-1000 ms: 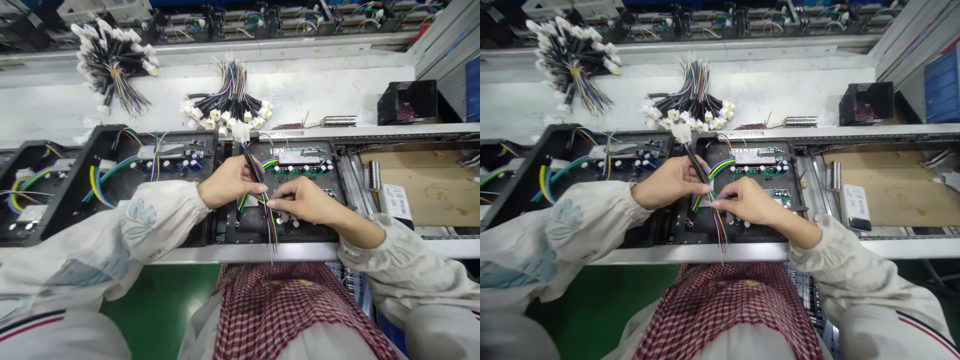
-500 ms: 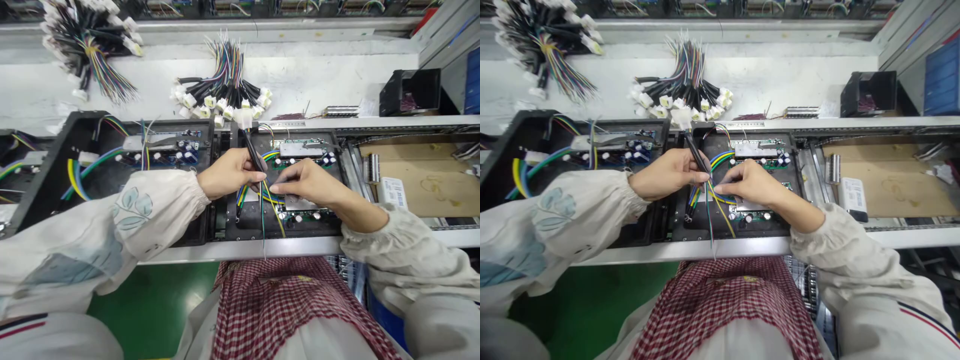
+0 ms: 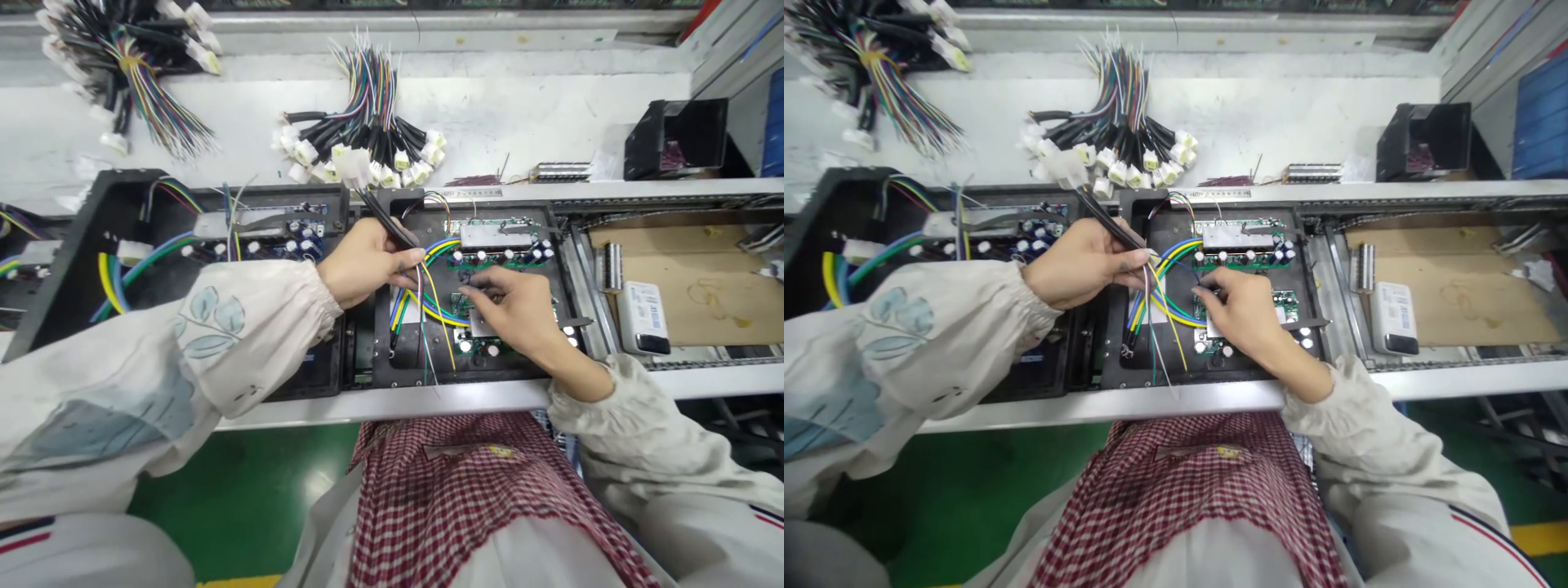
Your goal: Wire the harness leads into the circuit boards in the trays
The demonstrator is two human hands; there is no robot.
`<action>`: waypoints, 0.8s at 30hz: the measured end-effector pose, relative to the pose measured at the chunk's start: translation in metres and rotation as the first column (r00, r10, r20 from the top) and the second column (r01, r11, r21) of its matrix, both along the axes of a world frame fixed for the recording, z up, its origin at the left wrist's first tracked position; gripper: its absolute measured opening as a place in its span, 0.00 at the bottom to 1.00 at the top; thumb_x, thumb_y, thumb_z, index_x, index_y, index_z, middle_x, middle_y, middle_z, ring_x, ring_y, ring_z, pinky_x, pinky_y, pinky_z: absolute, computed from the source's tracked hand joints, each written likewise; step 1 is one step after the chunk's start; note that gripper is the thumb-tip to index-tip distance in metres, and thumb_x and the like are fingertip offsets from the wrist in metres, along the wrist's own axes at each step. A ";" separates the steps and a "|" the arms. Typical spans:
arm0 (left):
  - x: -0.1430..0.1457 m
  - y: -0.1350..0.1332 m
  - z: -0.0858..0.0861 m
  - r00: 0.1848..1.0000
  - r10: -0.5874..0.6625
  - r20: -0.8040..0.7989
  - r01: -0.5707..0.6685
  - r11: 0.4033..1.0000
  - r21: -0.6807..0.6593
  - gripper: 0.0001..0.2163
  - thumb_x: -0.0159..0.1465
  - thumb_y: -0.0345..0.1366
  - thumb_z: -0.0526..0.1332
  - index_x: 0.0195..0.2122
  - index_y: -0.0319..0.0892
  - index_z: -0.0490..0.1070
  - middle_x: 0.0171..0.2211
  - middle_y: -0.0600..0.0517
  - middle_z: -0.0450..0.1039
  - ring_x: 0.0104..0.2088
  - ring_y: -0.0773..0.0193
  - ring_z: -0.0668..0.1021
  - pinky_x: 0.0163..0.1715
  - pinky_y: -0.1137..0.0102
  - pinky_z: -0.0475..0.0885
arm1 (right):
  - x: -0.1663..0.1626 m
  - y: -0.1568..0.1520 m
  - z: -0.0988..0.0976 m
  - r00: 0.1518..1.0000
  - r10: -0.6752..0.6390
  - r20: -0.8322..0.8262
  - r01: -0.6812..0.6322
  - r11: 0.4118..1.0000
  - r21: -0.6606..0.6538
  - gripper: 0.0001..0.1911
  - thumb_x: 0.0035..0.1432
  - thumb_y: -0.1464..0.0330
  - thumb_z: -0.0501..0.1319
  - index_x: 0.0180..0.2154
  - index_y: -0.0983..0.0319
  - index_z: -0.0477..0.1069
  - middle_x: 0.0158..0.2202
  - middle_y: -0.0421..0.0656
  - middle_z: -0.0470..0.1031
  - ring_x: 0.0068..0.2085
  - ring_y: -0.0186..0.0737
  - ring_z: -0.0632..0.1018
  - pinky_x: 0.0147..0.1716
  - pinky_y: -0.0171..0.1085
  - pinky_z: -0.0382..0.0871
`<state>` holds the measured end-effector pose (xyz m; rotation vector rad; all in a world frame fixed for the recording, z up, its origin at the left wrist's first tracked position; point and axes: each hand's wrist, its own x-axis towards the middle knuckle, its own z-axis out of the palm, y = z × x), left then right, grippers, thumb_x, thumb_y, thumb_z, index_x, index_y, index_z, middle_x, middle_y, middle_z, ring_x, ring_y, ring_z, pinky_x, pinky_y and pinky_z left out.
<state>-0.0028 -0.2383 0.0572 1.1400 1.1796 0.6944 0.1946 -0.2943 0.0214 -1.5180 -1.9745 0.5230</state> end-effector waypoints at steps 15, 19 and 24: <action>-0.001 0.001 -0.002 0.999 0.003 -0.052 -0.002 1.000 0.022 0.07 0.56 0.24 0.62 0.26 0.37 0.64 0.21 0.54 0.67 0.21 0.70 0.73 0.22 0.73 0.73 | -0.002 -0.001 -0.001 0.991 0.012 0.135 -0.016 0.999 0.029 0.05 0.55 0.67 0.62 0.31 0.60 0.76 0.31 0.43 0.79 0.32 0.41 0.78 0.32 0.37 0.68; 0.000 0.001 -0.003 1.000 0.014 -0.028 -0.014 1.000 0.010 0.09 0.54 0.27 0.65 0.26 0.38 0.63 0.22 0.55 0.66 0.21 0.71 0.72 0.22 0.74 0.73 | 0.002 -0.001 0.003 0.981 0.033 0.193 -0.030 0.999 -0.019 0.05 0.55 0.68 0.62 0.32 0.61 0.76 0.31 0.44 0.79 0.32 0.42 0.78 0.32 0.38 0.67; 0.006 0.003 -0.003 0.999 0.036 0.006 -0.036 0.999 -0.036 0.11 0.53 0.28 0.67 0.25 0.38 0.63 0.21 0.56 0.65 0.20 0.73 0.70 0.21 0.76 0.72 | 0.003 -0.010 0.018 0.962 0.192 0.192 -0.161 0.973 -0.168 0.11 0.56 0.62 0.62 0.33 0.63 0.77 0.32 0.46 0.78 0.33 0.43 0.77 0.32 0.39 0.67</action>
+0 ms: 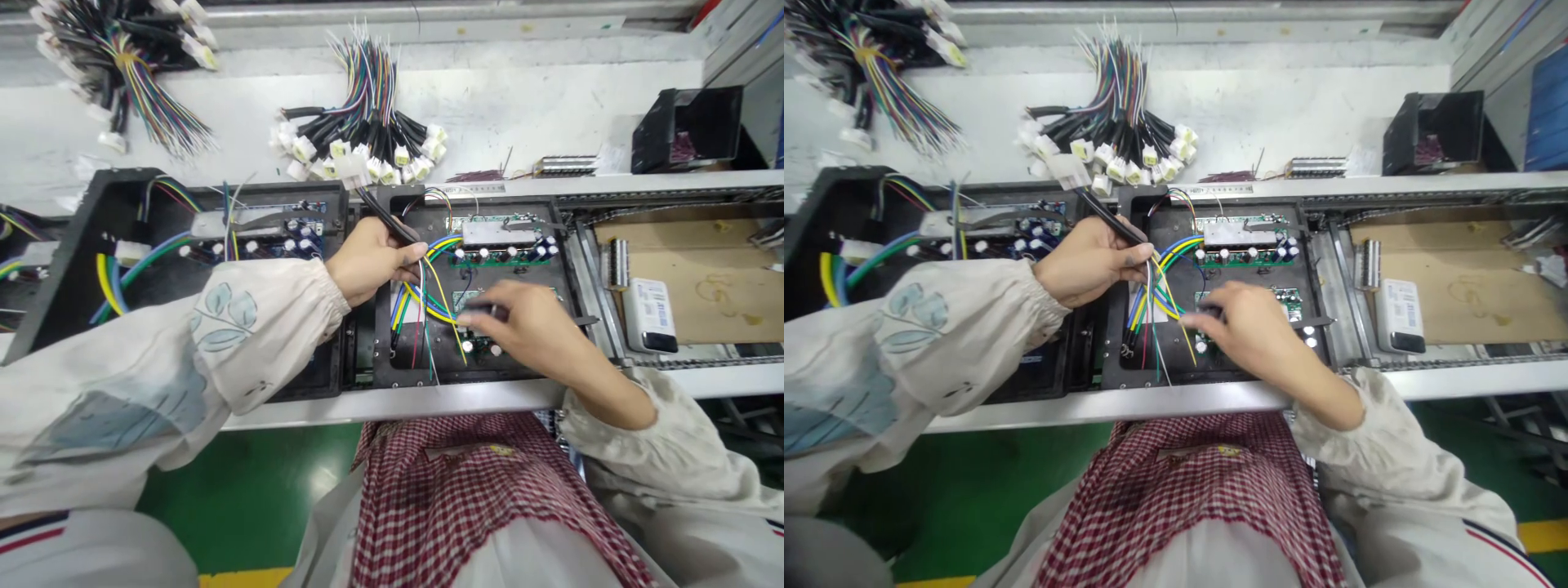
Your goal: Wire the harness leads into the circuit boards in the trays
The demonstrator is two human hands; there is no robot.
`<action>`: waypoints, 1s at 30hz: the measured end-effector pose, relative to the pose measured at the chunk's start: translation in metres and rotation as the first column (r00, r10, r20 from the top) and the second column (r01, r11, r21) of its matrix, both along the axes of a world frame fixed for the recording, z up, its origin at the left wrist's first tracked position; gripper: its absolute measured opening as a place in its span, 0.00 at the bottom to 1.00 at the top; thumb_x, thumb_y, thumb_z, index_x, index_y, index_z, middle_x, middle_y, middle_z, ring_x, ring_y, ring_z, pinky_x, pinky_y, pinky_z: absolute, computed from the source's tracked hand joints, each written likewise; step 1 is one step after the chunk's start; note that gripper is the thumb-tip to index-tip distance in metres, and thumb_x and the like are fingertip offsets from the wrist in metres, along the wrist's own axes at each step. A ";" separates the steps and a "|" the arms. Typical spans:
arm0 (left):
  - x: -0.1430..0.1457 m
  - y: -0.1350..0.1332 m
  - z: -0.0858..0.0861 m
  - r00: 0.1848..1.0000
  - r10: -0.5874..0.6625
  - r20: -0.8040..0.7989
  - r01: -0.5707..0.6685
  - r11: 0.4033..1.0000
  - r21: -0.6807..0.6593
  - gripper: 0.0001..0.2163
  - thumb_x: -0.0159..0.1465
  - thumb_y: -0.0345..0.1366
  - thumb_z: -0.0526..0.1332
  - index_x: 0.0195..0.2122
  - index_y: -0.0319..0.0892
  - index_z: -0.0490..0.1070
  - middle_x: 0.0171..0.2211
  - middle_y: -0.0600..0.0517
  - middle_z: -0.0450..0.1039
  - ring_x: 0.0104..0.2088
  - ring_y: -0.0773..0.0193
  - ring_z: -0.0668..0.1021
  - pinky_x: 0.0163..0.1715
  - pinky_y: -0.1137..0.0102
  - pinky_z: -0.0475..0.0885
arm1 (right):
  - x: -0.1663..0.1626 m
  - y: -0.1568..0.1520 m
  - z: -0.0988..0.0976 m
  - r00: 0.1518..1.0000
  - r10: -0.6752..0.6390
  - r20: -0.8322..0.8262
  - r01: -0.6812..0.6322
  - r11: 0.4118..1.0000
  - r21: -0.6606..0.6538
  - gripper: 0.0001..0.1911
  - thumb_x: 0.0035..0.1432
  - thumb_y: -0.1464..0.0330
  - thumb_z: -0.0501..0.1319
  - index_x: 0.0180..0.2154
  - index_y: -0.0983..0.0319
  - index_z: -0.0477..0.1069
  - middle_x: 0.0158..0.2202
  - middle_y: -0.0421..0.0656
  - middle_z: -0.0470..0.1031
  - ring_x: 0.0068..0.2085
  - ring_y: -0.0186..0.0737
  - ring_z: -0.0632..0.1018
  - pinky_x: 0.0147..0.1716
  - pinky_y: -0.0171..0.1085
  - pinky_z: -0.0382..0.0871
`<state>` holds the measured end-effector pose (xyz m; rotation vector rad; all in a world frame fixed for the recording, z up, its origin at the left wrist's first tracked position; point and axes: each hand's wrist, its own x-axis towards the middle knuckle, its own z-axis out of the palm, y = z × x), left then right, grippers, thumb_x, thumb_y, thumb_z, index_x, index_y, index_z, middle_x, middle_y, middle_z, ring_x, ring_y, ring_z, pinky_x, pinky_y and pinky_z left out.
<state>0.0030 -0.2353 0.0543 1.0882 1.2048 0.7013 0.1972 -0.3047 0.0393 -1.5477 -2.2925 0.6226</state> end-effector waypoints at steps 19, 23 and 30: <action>0.002 0.001 -0.003 0.999 0.043 0.021 -0.043 0.999 -0.003 0.07 0.57 0.22 0.61 0.24 0.35 0.64 0.19 0.56 0.65 0.17 0.73 0.70 0.16 0.79 0.69 | -0.005 0.003 -0.023 0.981 -0.147 -0.123 0.171 0.961 0.217 0.04 0.53 0.69 0.65 0.31 0.63 0.78 0.28 0.41 0.80 0.24 0.36 0.76 0.26 0.34 0.65; 0.003 0.001 -0.004 0.998 0.053 0.023 -0.053 0.999 -0.010 0.07 0.58 0.22 0.59 0.24 0.35 0.64 0.19 0.55 0.66 0.16 0.74 0.70 0.16 0.79 0.69 | -0.004 0.004 -0.026 0.985 -0.139 -0.105 0.161 0.954 0.253 0.04 0.53 0.69 0.64 0.31 0.63 0.77 0.27 0.42 0.79 0.23 0.36 0.75 0.25 0.34 0.64; 0.004 0.001 -0.003 0.998 0.053 0.021 -0.053 0.998 -0.025 0.07 0.58 0.22 0.59 0.24 0.35 0.64 0.18 0.55 0.66 0.17 0.72 0.71 0.16 0.78 0.69 | -0.004 0.004 -0.027 0.983 -0.163 -0.082 0.179 0.947 0.265 0.04 0.53 0.68 0.64 0.29 0.61 0.76 0.27 0.41 0.79 0.25 0.36 0.76 0.26 0.34 0.64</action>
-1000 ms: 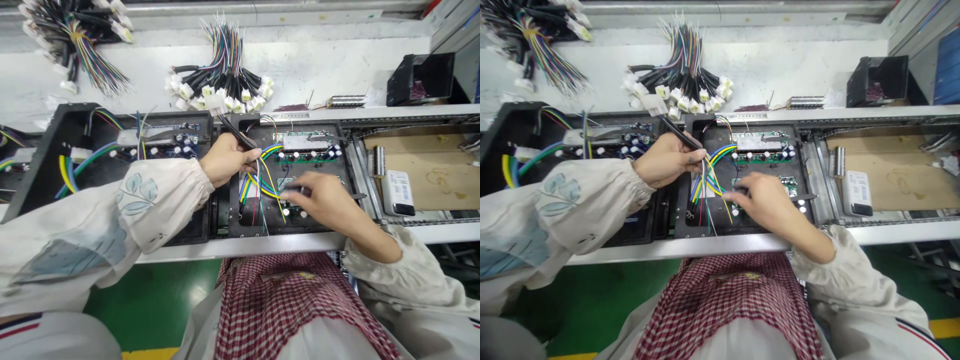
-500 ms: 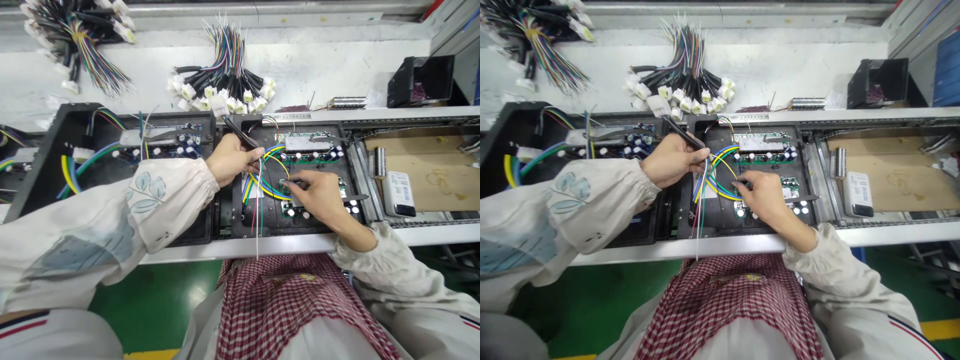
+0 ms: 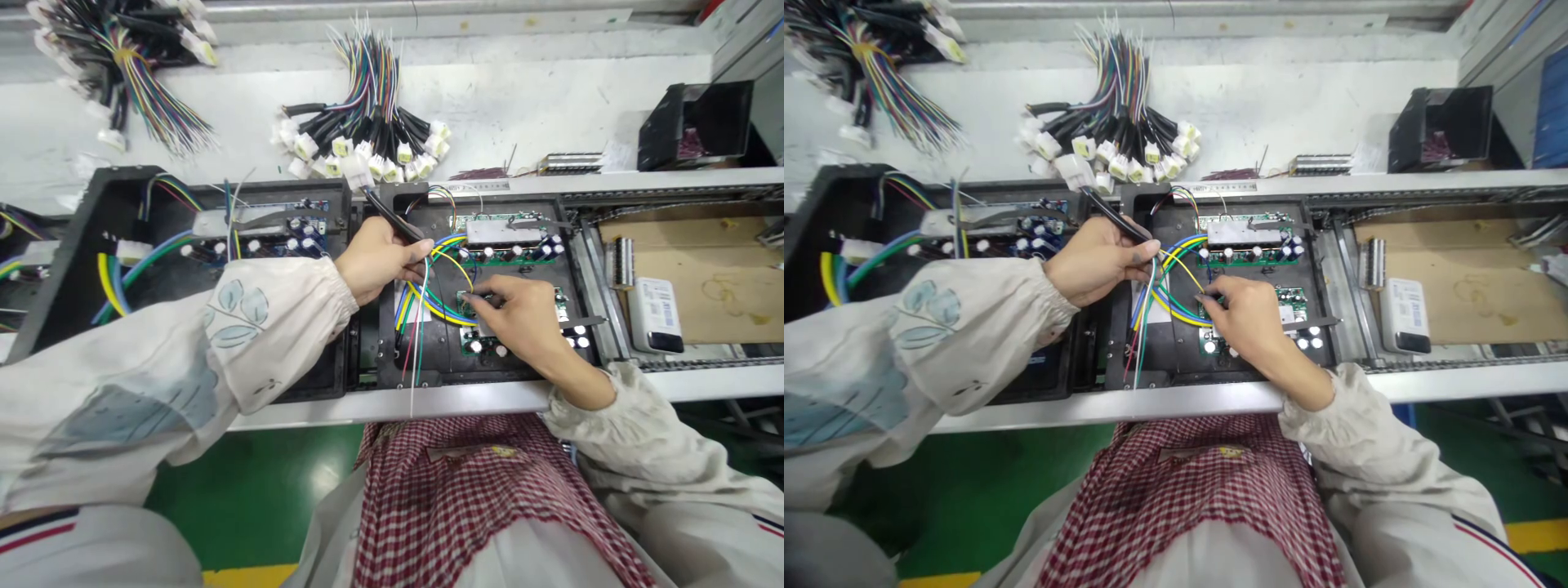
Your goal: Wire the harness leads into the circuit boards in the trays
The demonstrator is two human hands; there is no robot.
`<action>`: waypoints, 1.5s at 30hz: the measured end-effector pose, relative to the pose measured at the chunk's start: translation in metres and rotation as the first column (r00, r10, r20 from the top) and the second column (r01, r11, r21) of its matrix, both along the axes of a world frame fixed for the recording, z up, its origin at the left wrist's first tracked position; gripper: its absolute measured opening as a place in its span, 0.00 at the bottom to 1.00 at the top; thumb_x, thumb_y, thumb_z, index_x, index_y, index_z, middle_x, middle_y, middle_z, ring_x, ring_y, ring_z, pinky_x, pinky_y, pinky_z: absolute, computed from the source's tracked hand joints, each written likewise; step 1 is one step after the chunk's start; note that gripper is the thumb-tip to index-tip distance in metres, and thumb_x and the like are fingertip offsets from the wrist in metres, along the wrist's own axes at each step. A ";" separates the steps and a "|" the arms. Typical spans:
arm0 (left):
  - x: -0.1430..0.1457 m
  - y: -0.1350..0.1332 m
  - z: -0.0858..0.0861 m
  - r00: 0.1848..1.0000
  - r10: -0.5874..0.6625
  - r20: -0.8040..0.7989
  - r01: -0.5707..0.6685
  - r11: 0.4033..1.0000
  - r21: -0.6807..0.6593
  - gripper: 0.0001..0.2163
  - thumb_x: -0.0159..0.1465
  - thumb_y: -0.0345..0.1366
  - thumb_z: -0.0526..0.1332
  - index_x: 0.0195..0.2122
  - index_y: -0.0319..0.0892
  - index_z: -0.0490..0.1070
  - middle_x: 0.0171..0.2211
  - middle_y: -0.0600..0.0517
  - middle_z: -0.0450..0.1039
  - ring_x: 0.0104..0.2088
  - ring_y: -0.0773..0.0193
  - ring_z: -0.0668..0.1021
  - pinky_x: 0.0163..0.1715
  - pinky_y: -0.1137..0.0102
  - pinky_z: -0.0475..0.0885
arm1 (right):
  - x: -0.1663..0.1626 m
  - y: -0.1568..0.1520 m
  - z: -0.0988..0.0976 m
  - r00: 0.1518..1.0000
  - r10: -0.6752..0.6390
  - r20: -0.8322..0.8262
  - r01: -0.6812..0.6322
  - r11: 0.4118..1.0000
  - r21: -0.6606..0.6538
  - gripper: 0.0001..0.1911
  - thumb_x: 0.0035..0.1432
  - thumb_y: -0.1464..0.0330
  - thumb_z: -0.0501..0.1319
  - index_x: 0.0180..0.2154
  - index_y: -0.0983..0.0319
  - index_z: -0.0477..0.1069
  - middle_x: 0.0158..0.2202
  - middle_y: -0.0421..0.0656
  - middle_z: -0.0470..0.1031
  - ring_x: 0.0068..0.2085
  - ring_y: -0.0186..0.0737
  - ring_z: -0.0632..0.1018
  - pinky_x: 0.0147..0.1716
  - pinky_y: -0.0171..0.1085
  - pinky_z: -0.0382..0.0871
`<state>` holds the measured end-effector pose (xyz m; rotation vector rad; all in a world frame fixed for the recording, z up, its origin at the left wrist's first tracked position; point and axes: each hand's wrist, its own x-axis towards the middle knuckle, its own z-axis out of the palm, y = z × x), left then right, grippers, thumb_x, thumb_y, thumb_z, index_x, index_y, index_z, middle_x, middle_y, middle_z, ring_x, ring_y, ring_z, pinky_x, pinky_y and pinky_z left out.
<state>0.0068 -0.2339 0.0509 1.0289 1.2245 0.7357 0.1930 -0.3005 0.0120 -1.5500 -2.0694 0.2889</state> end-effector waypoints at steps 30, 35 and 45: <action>0.005 -0.002 -0.001 1.000 0.023 -0.001 -0.023 1.000 -0.021 0.08 0.59 0.21 0.58 0.25 0.34 0.63 0.17 0.55 0.67 0.15 0.72 0.72 0.17 0.77 0.73 | -0.006 0.000 0.007 0.989 -0.019 -0.147 0.019 1.000 -0.002 0.05 0.53 0.68 0.65 0.32 0.63 0.78 0.29 0.43 0.80 0.27 0.37 0.78 0.28 0.33 0.69; 0.004 -0.001 -0.003 1.000 -0.007 0.001 0.007 1.000 0.001 0.08 0.59 0.21 0.59 0.23 0.35 0.63 0.17 0.54 0.66 0.15 0.72 0.71 0.16 0.78 0.71 | -0.003 0.003 0.000 1.000 -0.004 -0.030 0.005 1.000 0.025 0.05 0.53 0.68 0.65 0.31 0.63 0.78 0.27 0.43 0.79 0.25 0.38 0.77 0.27 0.34 0.68; 0.003 0.000 -0.004 1.000 -0.004 -0.023 0.004 1.000 0.003 0.08 0.58 0.22 0.60 0.24 0.36 0.63 0.17 0.54 0.66 0.16 0.72 0.70 0.18 0.77 0.71 | -0.003 0.002 0.003 1.000 0.003 0.002 -0.003 0.999 -0.039 0.05 0.54 0.67 0.64 0.31 0.60 0.78 0.30 0.43 0.80 0.30 0.41 0.79 0.31 0.36 0.68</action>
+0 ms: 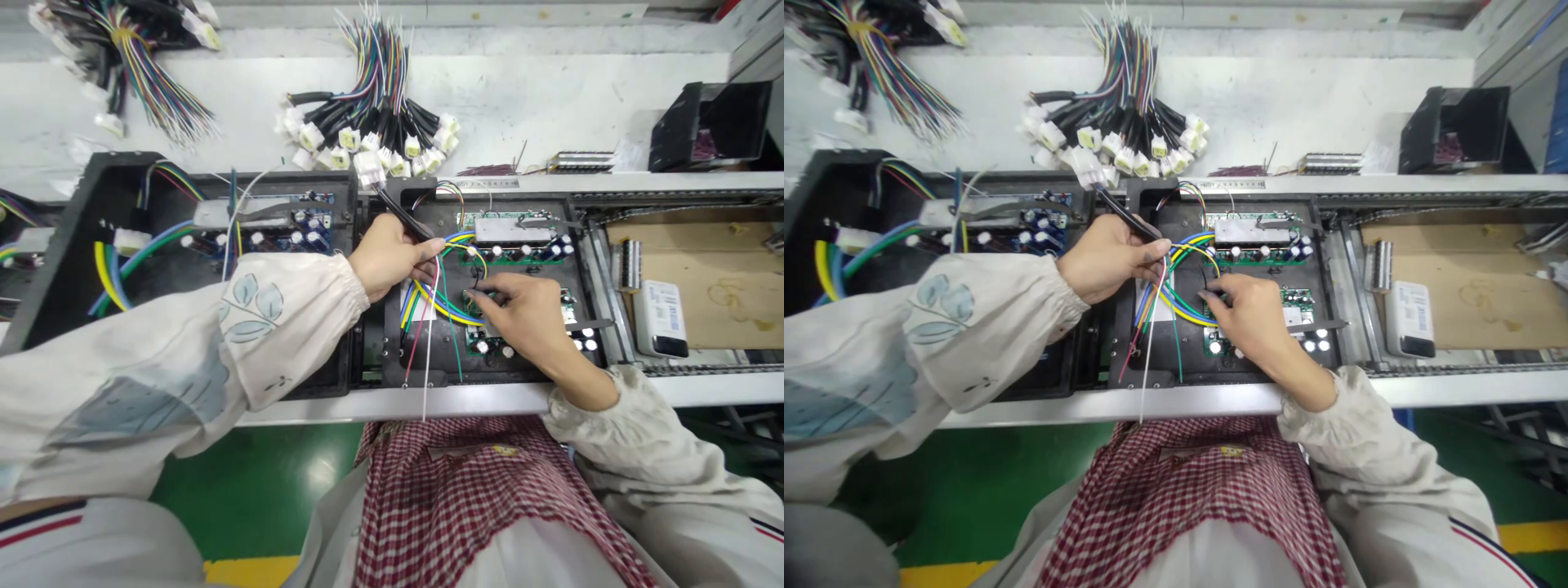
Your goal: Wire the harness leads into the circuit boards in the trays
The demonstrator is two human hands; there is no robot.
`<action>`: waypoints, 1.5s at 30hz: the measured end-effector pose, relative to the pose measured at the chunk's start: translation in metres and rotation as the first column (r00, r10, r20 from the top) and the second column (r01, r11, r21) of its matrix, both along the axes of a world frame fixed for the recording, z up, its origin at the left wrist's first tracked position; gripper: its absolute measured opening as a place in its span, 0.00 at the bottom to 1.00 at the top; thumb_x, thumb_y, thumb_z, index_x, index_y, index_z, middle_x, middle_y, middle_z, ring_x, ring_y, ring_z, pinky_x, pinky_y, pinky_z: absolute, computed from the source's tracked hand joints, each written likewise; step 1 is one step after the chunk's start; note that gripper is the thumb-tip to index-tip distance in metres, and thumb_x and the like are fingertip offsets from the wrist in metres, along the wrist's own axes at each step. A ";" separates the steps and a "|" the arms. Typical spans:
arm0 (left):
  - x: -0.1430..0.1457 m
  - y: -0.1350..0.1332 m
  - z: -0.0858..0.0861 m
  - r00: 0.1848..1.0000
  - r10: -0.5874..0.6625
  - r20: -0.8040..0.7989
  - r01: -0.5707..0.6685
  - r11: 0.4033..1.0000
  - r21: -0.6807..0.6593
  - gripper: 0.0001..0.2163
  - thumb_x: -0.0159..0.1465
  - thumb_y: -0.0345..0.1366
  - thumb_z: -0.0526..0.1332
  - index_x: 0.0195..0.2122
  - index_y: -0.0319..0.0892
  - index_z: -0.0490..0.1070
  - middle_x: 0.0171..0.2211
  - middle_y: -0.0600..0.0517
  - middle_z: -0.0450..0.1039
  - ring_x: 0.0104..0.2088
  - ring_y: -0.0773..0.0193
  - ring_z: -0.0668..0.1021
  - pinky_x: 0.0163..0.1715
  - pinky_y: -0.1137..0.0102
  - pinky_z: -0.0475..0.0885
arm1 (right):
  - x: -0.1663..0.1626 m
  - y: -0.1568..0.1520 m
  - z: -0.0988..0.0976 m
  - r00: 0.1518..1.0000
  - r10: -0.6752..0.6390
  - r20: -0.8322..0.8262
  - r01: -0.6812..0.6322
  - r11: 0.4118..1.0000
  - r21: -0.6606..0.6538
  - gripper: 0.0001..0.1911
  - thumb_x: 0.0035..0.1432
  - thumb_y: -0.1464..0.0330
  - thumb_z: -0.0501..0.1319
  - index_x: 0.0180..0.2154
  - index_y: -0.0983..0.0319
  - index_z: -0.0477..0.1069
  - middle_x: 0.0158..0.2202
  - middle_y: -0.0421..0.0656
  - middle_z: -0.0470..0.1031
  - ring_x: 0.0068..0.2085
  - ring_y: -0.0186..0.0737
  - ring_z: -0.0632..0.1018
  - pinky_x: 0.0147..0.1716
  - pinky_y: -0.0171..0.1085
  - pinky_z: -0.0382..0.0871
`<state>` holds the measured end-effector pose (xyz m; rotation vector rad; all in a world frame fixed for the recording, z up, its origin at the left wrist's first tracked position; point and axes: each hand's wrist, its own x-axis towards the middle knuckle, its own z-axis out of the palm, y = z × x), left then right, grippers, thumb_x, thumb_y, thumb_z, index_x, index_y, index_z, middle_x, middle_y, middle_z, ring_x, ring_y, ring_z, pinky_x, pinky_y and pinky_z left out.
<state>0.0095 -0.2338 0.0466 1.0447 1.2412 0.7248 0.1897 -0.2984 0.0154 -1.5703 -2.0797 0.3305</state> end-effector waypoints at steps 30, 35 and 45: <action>0.002 -0.002 0.002 1.000 -0.016 -0.009 0.016 1.000 -0.005 0.06 0.58 0.23 0.60 0.26 0.36 0.65 0.17 0.54 0.68 0.16 0.69 0.73 0.19 0.74 0.73 | 0.000 -0.004 -0.012 0.995 0.018 0.100 -0.028 0.995 0.099 0.08 0.57 0.66 0.60 0.33 0.61 0.77 0.27 0.42 0.78 0.29 0.39 0.77 0.28 0.34 0.64; 0.002 -0.001 0.002 1.000 -0.001 -0.016 0.001 1.000 0.000 0.05 0.58 0.22 0.60 0.27 0.35 0.66 0.18 0.54 0.68 0.16 0.70 0.73 0.19 0.74 0.74 | -0.001 -0.010 -0.002 0.984 0.040 0.175 -0.044 0.999 0.021 0.09 0.58 0.66 0.59 0.35 0.62 0.77 0.29 0.44 0.78 0.30 0.41 0.77 0.28 0.36 0.62; 0.004 0.000 0.001 0.999 0.048 0.002 -0.048 0.999 -0.015 0.07 0.59 0.21 0.58 0.24 0.35 0.64 0.17 0.53 0.68 0.17 0.69 0.74 0.19 0.75 0.74 | 0.005 -0.051 0.031 0.959 0.275 -0.068 -0.279 0.873 -0.400 0.06 0.59 0.68 0.60 0.34 0.62 0.74 0.32 0.43 0.76 0.34 0.37 0.76 0.34 0.34 0.66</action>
